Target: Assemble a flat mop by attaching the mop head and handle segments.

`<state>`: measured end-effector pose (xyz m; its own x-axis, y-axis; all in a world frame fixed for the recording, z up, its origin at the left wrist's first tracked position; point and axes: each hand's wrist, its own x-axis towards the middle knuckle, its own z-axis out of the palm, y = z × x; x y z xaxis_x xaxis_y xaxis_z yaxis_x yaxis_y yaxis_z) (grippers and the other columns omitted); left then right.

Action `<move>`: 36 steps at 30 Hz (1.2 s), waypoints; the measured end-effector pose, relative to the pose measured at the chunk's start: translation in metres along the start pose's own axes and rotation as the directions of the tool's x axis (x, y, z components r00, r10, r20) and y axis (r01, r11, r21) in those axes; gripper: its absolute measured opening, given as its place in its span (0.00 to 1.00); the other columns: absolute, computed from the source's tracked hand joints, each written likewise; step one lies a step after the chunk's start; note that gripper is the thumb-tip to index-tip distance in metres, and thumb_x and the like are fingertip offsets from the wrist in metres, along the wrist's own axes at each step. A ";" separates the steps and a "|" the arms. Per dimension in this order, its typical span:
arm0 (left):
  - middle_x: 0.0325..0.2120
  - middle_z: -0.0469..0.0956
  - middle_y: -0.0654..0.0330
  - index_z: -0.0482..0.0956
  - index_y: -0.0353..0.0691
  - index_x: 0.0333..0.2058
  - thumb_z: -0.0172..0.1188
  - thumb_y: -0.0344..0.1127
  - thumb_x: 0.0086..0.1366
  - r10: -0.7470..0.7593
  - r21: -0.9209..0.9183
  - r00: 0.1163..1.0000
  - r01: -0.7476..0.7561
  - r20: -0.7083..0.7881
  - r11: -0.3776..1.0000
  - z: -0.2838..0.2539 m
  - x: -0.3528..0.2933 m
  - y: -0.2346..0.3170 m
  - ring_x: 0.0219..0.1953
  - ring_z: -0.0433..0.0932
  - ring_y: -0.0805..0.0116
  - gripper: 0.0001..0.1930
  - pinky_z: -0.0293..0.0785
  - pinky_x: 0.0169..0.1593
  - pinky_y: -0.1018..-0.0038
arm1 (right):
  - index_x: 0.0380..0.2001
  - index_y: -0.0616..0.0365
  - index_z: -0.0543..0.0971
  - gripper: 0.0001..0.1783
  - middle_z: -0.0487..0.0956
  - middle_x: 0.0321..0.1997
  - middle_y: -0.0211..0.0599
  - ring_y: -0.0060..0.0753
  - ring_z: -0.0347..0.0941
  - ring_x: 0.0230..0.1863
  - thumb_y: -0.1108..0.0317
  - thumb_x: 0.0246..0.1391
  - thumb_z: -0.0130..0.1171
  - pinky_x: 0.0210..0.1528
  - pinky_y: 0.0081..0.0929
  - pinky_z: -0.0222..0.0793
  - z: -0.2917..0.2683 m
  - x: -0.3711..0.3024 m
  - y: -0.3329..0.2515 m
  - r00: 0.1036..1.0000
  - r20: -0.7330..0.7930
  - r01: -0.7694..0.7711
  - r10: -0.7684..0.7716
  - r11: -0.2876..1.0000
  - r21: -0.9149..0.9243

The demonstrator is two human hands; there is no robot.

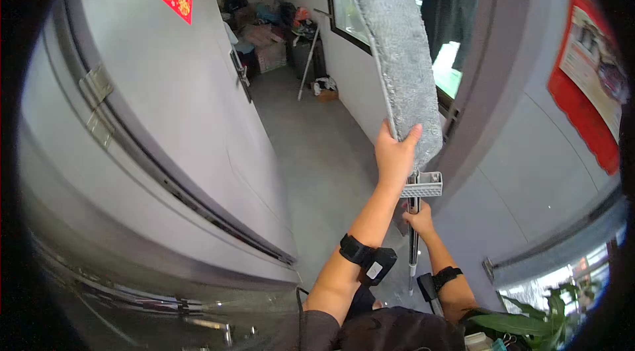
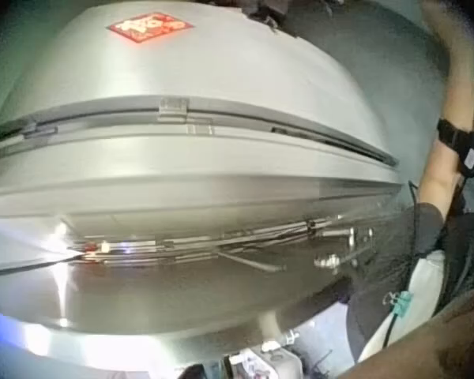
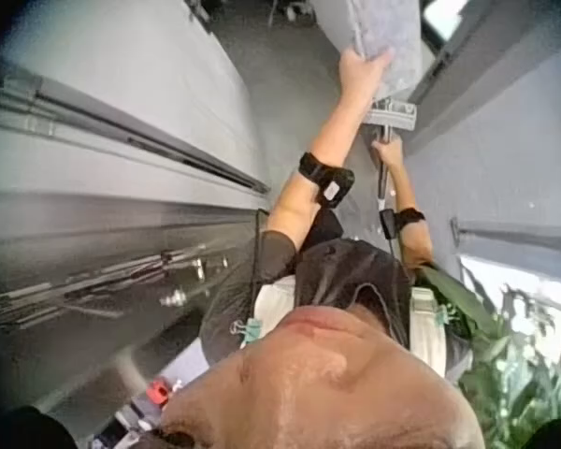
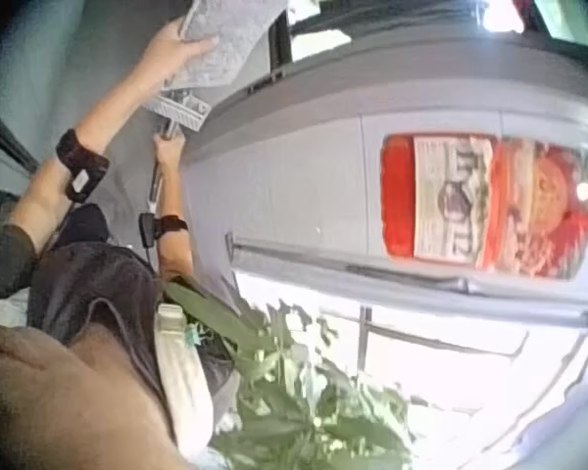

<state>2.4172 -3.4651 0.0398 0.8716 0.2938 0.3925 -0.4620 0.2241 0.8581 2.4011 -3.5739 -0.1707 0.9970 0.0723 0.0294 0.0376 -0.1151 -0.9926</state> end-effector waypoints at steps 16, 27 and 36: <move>0.34 0.73 0.52 0.64 0.34 0.43 0.59 0.33 0.49 -0.068 0.319 0.978 0.003 0.196 0.948 0.005 0.146 -0.040 0.38 0.73 0.61 0.23 0.66 0.42 0.71 | 0.22 0.64 0.74 0.07 0.72 0.18 0.29 0.19 0.67 0.21 0.79 0.32 0.56 0.23 0.19 0.63 0.019 0.184 0.004 1.000 0.008 -0.007 0.007 1.000 -0.010; 0.36 0.73 0.53 0.64 0.34 0.45 0.58 0.32 0.51 -0.005 0.122 0.996 -0.006 0.092 0.993 -0.062 0.388 -0.107 0.39 0.72 0.66 0.22 0.66 0.42 0.73 | 0.10 0.61 0.70 0.06 0.65 0.10 0.21 0.14 0.58 0.15 0.78 0.31 0.58 0.18 0.18 0.58 0.104 0.411 -0.032 0.994 0.063 0.095 -0.091 0.994 -0.062; 0.33 0.73 0.58 0.71 0.32 0.37 0.60 0.28 0.47 -0.071 -0.009 0.969 0.070 -0.236 0.997 -0.206 0.565 -0.085 0.36 0.71 0.69 0.16 0.65 0.41 0.75 | 0.33 0.62 0.71 0.20 0.71 0.28 0.29 0.18 0.66 0.30 0.76 0.30 0.61 0.32 0.21 0.63 0.256 0.602 -0.089 0.864 0.413 0.329 -0.289 0.944 -0.030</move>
<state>2.9154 -3.1266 0.1205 0.8387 0.4878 0.2419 -0.4008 0.2525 0.8807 2.9805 -3.2662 -0.0943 0.8223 0.5044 0.2635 0.3659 -0.1141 -0.9236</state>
